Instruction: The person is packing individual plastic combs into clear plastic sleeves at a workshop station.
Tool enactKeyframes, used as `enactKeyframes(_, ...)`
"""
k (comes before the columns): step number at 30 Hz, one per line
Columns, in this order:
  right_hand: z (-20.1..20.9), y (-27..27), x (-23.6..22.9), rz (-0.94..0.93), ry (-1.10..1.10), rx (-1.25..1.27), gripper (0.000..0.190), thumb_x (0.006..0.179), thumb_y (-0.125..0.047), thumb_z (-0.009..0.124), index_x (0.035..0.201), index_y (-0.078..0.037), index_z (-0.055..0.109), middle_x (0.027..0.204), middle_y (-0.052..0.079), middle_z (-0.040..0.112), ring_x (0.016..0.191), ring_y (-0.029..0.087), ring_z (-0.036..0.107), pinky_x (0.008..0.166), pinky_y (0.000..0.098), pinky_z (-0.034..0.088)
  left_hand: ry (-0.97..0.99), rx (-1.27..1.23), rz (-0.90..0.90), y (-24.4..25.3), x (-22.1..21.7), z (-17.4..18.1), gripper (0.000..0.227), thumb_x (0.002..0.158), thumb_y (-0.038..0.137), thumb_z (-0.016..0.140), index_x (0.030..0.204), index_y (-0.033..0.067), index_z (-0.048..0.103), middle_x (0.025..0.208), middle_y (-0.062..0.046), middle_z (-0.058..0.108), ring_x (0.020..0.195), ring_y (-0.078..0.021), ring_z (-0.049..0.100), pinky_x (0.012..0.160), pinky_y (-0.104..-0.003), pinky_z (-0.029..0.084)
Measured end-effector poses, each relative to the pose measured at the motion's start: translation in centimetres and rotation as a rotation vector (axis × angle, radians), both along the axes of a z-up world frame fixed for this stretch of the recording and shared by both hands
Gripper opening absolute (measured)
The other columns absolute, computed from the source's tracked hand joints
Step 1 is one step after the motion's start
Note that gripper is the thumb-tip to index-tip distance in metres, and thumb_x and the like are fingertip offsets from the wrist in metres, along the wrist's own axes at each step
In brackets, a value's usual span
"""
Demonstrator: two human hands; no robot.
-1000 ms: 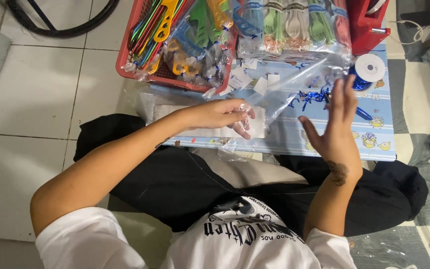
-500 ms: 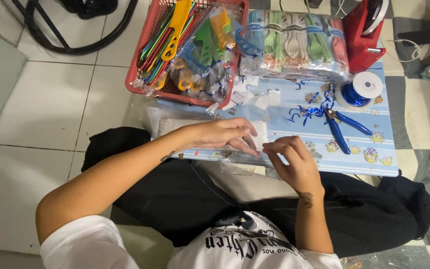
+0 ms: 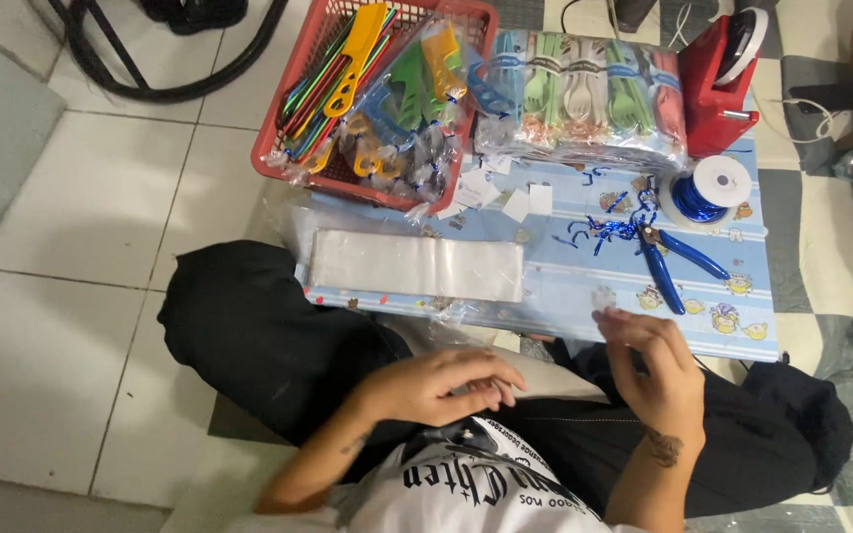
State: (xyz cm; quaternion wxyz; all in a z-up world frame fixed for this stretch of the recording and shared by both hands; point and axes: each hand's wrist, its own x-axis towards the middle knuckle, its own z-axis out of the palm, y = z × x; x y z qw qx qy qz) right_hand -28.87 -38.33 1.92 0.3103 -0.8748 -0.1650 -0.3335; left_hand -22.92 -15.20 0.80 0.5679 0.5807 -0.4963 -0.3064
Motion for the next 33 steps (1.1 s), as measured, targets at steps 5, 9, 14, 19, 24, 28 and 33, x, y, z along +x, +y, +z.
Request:
enactKeyframes(5, -1.1, -0.1, -1.9, 0.000, 0.148, -0.002, 0.010, 0.076, 0.002, 0.054, 0.085, -0.003, 0.054, 0.086, 0.010, 0.054, 0.084, 0.021, 0.057, 0.077, 0.0298, 0.048, 0.546, -0.170, -0.013, -4.5, -1.7, -8.3, 0.033, 0.092, 0.026, 0.034, 0.112, 0.0013, 0.039, 0.102, -0.016, 0.051, 0.086, -0.0207, 0.053, 0.078, -0.028, 0.046)
enactKeyframes(9, -2.4, 0.5, -2.9, 0.016, 0.169, 0.046, 0.011, 0.072, 0.003, 0.058, 0.080, -0.004, 0.053, 0.079, 0.006, 0.055, 0.076, 0.016, 0.056, 0.069, 0.0237, 0.048, 0.272, -0.144, 0.029, -5.2, -0.5, -7.0, 0.037, 0.090, 0.029, 0.036, 0.116, 0.0077, 0.022, 0.111, -0.015, 0.041, 0.091, -0.0173, 0.046, 0.070, -0.023, 0.044)
enactKeyframes(14, -2.9, 2.0, -2.7, 0.161, 0.156, 0.070, 0.015, 0.069, 0.001, 0.062, 0.073, -0.005, 0.049, 0.076, 0.008, 0.054, 0.074, 0.016, 0.056, 0.063, 0.0233, 0.049, 0.527, -0.284, 0.077, -4.3, -0.2, -7.2, 0.042, 0.087, 0.014, 0.045, 0.114, 0.0177, 0.013, 0.115, -0.026, 0.038, 0.072, -0.0104, 0.041, 0.062, -0.019, 0.039)
enactKeyframes(19, -3.2, 2.3, -1.8, 0.205, 0.136, 0.033, 0.017, 0.071, 0.001, 0.061, 0.077, -0.008, 0.047, 0.076, 0.004, 0.050, 0.070, 0.015, 0.053, 0.047, 0.0197, 0.042, 0.982, -0.496, -0.203, -4.9, 0.6, -8.4, 0.061, 0.080, 0.038, 0.059, 0.127, 0.0205, 0.025, 0.127, -0.021, 0.034, 0.113, -0.0310, 0.038, 0.094, -0.052, 0.036)
enactKeyframes(24, -3.0, 2.5, -2.1, 0.197, 0.217, 0.024, 0.020, 0.073, -0.004, 0.060, 0.089, -0.007, 0.049, 0.081, 0.006, 0.052, 0.061, 0.012, 0.047, 0.044, 0.0198, 0.037, 0.845, -0.260, -0.098, -5.2, 0.2, -8.6, 0.083, 0.074, 0.050, 0.058, 0.133, 0.0063, 0.021, 0.109, -0.007, 0.048, 0.103, -0.0225, 0.048, 0.091, -0.038, 0.039)
enactKeyframes(28, -3.1, 2.4, -2.4, 0.299, 0.279, 0.011, 0.023, 0.075, -0.007, 0.058, 0.098, -0.006, 0.056, 0.079, 0.005, 0.047, 0.071, 0.015, 0.051, 0.060, 0.0230, 0.045, 0.970, -0.379, -0.189, -5.2, 0.1, -7.8, 0.058, 0.075, 0.042, 0.065, 0.114, 0.0063, 0.042, 0.109, -0.005, 0.046, 0.102, -0.0163, 0.047, 0.086, -0.032, 0.044)
enactKeyframes(33, -2.7, 2.5, -2.2, 0.335, 0.279, 0.074, 0.023, 0.076, -0.004, 0.053, 0.099, -0.005, 0.056, 0.078, 0.005, 0.049, 0.071, 0.015, 0.050, 0.069, 0.0250, 0.047, 1.057, -0.464, -0.198, -5.1, -0.2, -10.8, 0.059, 0.072, 0.028, 0.071, 0.116, 0.0149, 0.034, 0.124, -0.014, 0.041, 0.112, -0.0250, 0.044, 0.090, -0.040, 0.041)
